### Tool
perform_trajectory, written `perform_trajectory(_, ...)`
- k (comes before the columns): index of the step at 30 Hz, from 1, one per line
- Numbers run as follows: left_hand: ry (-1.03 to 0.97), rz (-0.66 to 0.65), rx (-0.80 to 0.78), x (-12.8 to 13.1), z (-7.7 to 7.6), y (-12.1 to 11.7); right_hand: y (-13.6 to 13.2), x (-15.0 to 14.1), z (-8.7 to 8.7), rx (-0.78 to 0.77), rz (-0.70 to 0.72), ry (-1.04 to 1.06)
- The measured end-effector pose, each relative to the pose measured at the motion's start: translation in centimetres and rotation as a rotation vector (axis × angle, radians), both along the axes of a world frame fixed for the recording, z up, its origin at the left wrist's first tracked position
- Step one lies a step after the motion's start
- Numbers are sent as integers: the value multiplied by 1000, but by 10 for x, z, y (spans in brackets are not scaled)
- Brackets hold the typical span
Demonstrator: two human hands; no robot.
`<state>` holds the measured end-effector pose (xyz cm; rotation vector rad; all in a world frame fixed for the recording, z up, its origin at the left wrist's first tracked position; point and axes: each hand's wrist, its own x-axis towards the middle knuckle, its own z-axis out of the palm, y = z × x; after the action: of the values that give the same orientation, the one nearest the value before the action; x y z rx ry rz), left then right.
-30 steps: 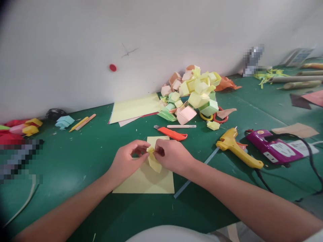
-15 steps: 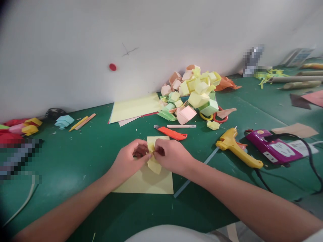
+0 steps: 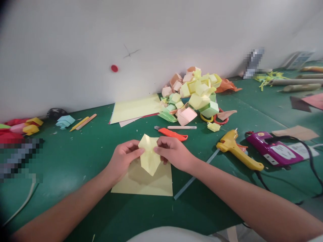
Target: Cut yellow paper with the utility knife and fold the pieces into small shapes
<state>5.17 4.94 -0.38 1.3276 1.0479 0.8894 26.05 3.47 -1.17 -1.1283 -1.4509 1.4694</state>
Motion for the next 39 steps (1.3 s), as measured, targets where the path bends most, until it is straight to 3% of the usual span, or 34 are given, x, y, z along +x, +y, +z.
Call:
perform_trajectory(8,192,112,124,-1,0,2,-2,0,3,37,-47,-92)
perform_trajectory(15,175,-21,73,1,-2,-2,-5,-2,5,118,-111,-281)
perform_trajectory(21,302,31,187,3,0,-7,-8,-5,2,285,-144,-446)
perform_trajectory(27,318,17,259,5,1,-14,-10,-8,-1,353,-134,-638)
perform_trajectory(29,282,-51,246,2,2,-12,-10,-5,1,405,-128,-669)
perform_trajectory(32,242,-272,192,-4,5,-6,-11,1,7,580,-107,-598)
perform_trajectory(35,269,-471,146,-9,11,-3,-12,4,10,776,5,-529)
perform_trajectory(39,286,-514,120,-11,17,-2,-14,-2,4,671,133,-507)
